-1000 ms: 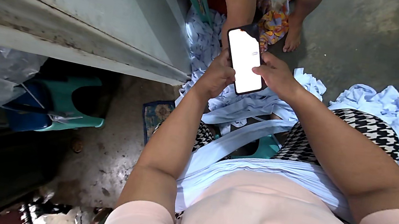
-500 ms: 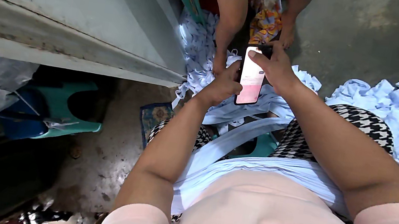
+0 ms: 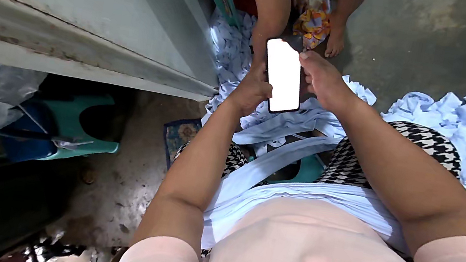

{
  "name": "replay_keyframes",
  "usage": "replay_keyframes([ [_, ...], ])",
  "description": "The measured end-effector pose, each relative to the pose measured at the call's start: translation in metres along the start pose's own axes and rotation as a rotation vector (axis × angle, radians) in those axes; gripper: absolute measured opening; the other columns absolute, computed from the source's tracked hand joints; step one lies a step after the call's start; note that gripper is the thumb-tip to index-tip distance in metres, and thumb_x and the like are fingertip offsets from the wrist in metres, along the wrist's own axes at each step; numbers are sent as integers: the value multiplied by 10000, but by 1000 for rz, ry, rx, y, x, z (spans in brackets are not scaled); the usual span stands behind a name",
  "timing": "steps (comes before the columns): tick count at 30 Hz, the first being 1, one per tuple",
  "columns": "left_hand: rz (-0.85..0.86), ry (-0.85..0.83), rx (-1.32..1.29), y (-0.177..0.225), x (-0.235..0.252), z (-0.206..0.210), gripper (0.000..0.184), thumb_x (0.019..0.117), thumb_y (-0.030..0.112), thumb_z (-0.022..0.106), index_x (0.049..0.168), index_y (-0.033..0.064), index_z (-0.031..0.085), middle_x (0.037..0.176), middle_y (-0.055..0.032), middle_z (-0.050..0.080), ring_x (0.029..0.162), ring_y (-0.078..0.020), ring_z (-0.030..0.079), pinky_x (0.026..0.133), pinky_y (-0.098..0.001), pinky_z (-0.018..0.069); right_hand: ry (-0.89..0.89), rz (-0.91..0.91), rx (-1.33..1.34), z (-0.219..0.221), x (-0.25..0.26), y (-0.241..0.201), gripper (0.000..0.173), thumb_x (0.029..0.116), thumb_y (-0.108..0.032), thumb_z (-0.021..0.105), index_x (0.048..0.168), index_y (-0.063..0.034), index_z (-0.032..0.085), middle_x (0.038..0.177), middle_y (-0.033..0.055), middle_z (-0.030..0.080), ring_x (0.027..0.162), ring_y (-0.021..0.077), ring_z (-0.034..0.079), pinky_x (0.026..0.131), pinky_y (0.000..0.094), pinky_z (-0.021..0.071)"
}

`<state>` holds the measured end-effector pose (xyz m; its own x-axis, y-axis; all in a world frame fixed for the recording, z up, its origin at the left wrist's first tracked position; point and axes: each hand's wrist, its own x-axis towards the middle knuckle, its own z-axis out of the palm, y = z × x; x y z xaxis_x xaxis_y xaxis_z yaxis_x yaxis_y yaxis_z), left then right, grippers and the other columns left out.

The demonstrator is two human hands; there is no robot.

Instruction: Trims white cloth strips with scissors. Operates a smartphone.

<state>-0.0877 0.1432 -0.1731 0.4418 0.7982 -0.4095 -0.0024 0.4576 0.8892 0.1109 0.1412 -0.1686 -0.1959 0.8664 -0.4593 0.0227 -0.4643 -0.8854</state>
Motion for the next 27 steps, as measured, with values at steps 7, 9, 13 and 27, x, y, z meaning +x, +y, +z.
replay_keyframes([
  [7, 11, 56, -64, 1, 3, -7, 702, 773, -127, 489, 1432, 62, 341, 1237, -128, 627, 1015, -204, 677, 825, -389, 592, -49, 42, -32, -2, 4, 2, 353, 1071, -190, 421, 1382, -71, 538, 1138, 124, 654, 917, 194, 676, 775, 382, 581],
  [9, 15, 52, -70, 1, 3, -7, 690, 773, -128, 488, 1422, 59, 348, 1236, -131, 629, 1022, -209, 677, 835, -398, 592, -69, 35, -85, -3, 5, 1, 392, 1032, -111, 448, 1412, -67, 532, 1208, 144, 637, 941, 203, 675, 781, 388, 587],
  [13, 17, 53, -79, 1, 2, -7, 702, 774, -133, 494, 1433, 55, 342, 1243, -133, 624, 1024, -206, 676, 830, -391, 592, -66, 17, -142, -1, 3, 0, 393, 1016, -61, 478, 1406, -45, 533, 1166, 146, 634, 944, 200, 661, 786, 381, 576],
  [27, 10, 45, -94, -1, 3, -9, 756, 751, -146, 487, 1463, 53, 329, 1284, -150, 612, 1064, -228, 667, 867, -420, 586, -58, 17, -173, -1, 2, 0, 425, 978, -37, 521, 1403, -38, 526, 1100, 140, 649, 928, 198, 660, 793, 389, 575],
])
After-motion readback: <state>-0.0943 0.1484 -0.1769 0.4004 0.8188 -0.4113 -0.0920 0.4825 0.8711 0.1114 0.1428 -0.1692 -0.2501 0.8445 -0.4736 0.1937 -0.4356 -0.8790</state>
